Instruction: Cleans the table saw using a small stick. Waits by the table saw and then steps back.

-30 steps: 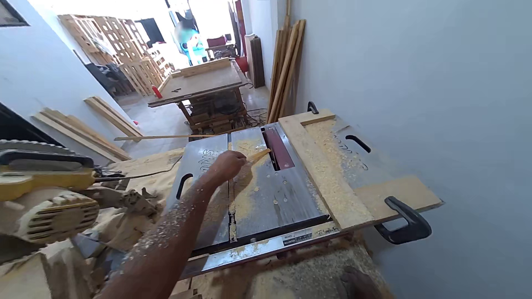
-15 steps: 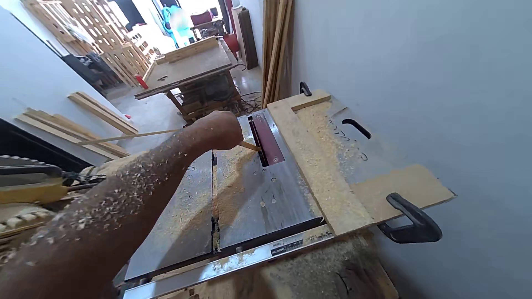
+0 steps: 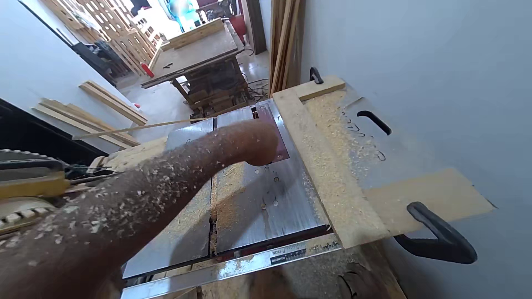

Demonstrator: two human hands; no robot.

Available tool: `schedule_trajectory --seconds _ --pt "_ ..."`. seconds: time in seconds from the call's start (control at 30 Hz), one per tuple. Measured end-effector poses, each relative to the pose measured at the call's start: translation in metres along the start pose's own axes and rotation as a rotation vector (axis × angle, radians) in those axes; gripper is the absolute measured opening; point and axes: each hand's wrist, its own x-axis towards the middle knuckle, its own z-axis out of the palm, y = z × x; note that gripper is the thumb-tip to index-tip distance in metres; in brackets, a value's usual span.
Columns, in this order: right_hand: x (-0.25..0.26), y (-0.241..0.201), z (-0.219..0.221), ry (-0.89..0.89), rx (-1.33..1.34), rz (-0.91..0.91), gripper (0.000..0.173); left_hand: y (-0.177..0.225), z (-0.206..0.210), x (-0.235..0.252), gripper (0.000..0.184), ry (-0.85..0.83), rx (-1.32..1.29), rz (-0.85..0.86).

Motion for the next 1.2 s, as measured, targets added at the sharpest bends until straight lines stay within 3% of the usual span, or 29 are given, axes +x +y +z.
schedule_trajectory --seconds 0.07,0.2,0.47,0.7,0.83,0.9,0.97,1.1,1.2 --pt "0.003 0.000 -0.002 -0.006 0.020 0.005 0.031 -0.017 -0.004 0.006 0.025 0.018 -0.010 0.033" --pt "0.005 -0.009 -0.002 0.022 -0.003 0.032 0.032 -0.053 -0.011 0.005 0.021 0.098 -0.171 -0.154" --pt "0.003 -0.001 0.001 -0.008 0.026 0.017 0.027 -0.045 -0.002 0.014 0.008 0.190 -0.193 -0.235" --pt "-0.004 0.002 0.007 0.016 -0.015 0.016 0.025 -0.034 0.001 0.027 0.014 0.097 -0.226 -0.145" --pt "-0.006 0.004 0.007 0.034 -0.019 0.004 0.025 -0.027 0.003 0.027 0.005 0.043 -0.279 -0.051" --pt "-0.007 0.005 0.009 0.040 -0.024 0.007 0.026 -0.031 0.006 0.026 0.019 0.132 -0.369 -0.063" --pt "-0.006 0.005 0.010 0.060 -0.024 0.005 0.027 -0.034 0.011 0.023 0.008 0.303 -0.436 -0.095" --pt "-0.007 0.005 0.011 0.071 -0.023 0.006 0.026 -0.041 0.034 0.020 0.003 0.646 -0.647 -0.035" --pt "-0.006 0.004 0.011 0.076 -0.015 0.002 0.027 -0.049 0.066 0.031 0.027 0.759 -0.973 0.155"
